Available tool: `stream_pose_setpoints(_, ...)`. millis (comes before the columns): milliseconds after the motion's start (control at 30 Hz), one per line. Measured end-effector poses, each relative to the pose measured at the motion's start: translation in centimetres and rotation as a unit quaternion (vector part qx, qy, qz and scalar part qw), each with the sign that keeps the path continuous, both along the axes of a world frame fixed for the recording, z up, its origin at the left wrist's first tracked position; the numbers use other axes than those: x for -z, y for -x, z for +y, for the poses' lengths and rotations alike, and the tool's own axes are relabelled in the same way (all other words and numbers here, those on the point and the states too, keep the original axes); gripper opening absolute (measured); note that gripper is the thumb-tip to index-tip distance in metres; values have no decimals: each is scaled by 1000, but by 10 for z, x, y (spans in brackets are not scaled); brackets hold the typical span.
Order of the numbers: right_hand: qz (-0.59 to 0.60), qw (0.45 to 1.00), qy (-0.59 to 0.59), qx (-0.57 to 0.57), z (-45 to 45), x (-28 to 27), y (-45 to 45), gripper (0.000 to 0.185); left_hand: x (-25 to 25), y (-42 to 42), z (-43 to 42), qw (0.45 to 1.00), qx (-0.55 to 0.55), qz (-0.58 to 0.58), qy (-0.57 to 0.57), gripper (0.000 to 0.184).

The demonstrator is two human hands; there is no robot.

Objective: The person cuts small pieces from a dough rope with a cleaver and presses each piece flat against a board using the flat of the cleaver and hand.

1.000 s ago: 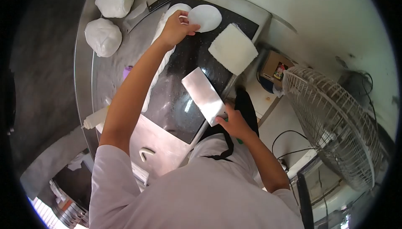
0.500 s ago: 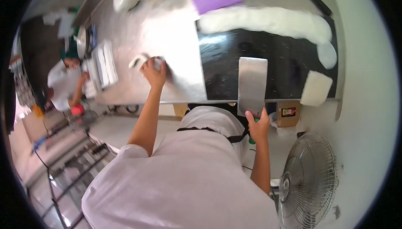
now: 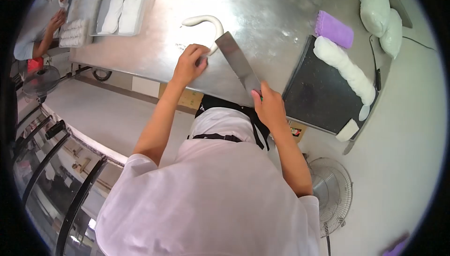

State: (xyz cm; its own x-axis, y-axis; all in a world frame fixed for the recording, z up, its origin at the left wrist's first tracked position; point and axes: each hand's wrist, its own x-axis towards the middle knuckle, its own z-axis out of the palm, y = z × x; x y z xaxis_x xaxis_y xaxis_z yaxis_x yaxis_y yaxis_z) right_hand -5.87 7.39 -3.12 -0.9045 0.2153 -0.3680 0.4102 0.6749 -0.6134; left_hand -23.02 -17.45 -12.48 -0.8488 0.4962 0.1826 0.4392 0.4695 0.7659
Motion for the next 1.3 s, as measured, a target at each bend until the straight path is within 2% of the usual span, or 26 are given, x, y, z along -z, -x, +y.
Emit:
stream_pose_setpoints(67, 5, 997, -49, -59, -9, -2, 18, 26, 3, 10, -8, 999, 36, 0, -24, 27)
stream_pose_setpoints(133, -13, 993, -82, -78, -13, -6, 29, 26, 11, 20, -9, 992, 88, 74, -53, 28)
stream_pose_setpoints(300, -74, 977, -172, -103, -30, 8, 34, 27, 17, 28, -1, 995, 75, 54, -36, 24)
stream_pose_setpoints(367, -34, 983, -159, -90, -39, 29, 35, 26, 20, 24, 8, 995, 65, 63, -43, 24)
stream_pose_setpoints(433, -33, 989, -129, -65, -48, 38, 44, 27, 21, 16, 18, 990, -36, 112, -83, 21)
stream_pose_setpoints(467, -32, 994, -99, -42, -50, 39, 45, 28, 22, 13, 20, 989, -32, 117, -82, 21)
stream_pose_setpoints(500, -29, 995, -95, -30, -49, 35, 40, 28, 21, 7, 22, 993, -85, 36, -71, 19)
stream_pose_setpoints(567, -15, 1000, 0, 13, -37, 27, 35, 33, 12, 3, 30, 978, -169, -92, -84, 13)
stream_pose_setpoints(600, -11, 1000, 0, 25, -29, 24, 23, 33, 12, 3, 31, 972, -185, -78, -120, 12)
stream_pose_setpoints(667, 50, 986, 52, 150, -21, 13, -21, 39, -5, -1, 27, 976, -163, -82, -121, 11)
stream_pose_setpoints(700, 56, 983, 55, 165, -15, 9, -38, 39, -12, -2, 32, 979, -147, -79, -117, 11)
stream_pose_setpoints(800, 62, 944, 104, 308, 16, -9, -112, 47, -36, -20, 82, 984, -56, -100, -134, 13)
stream_pose_setpoints(867, 77, 919, 60, 381, 26, 12, -175, 48, -63, -46, 144, 987, 133, -63, -69, 18)
stream_pose_setpoints(933, 91, 853, 72, 508, 29, 19, -226, 50, -68, -77, 220, 925, 358, -51, -115, 22)
stream_pose_setpoints(967, 150, 818, 85, 548, 26, 27, -248, 45, -71, -94, 257, 886, 456, -10, -82, 22)
stream_pose_setpoints(1000, 153, 806, 89, 564, 22, 24, -264, 45, -70, -109, 295, 836, 546, 32, -47, 22)
stream_pose_setpoints(1067, 135, 713, 156, 669, 13, 11, -288, 42, -28, -137, 355, 755, 646, 42, 106, 26)
stream_pose_setpoints(1100, 132, 691, 148, 695, 8, 11, -297, 39, -28, -144, 374, 741, 660, 47, 116, 26)
stream_pose_setpoints(1167, 139, 660, 171, 718, 2, 13, -319, 38, -35, -163, 413, 626, 701, 74, 334, 44)
stream_pose_setpoints(1200, 143, 641, 187, 731, -1, 16, -327, 38, -36, -169, 423, 611, 709, 81, 343, 44)
stream_pose_setpoints(1267, 134, 626, 194, 743, -6, 27, -338, 37, -37, -170, 419, 672, 663, 131, 302, 61)
stream_pose_setpoints(1300, 134, 626, 187, 745, -2, 32, -341, 37, -40, -174, 425, 639, 670, 143, 349, 67)
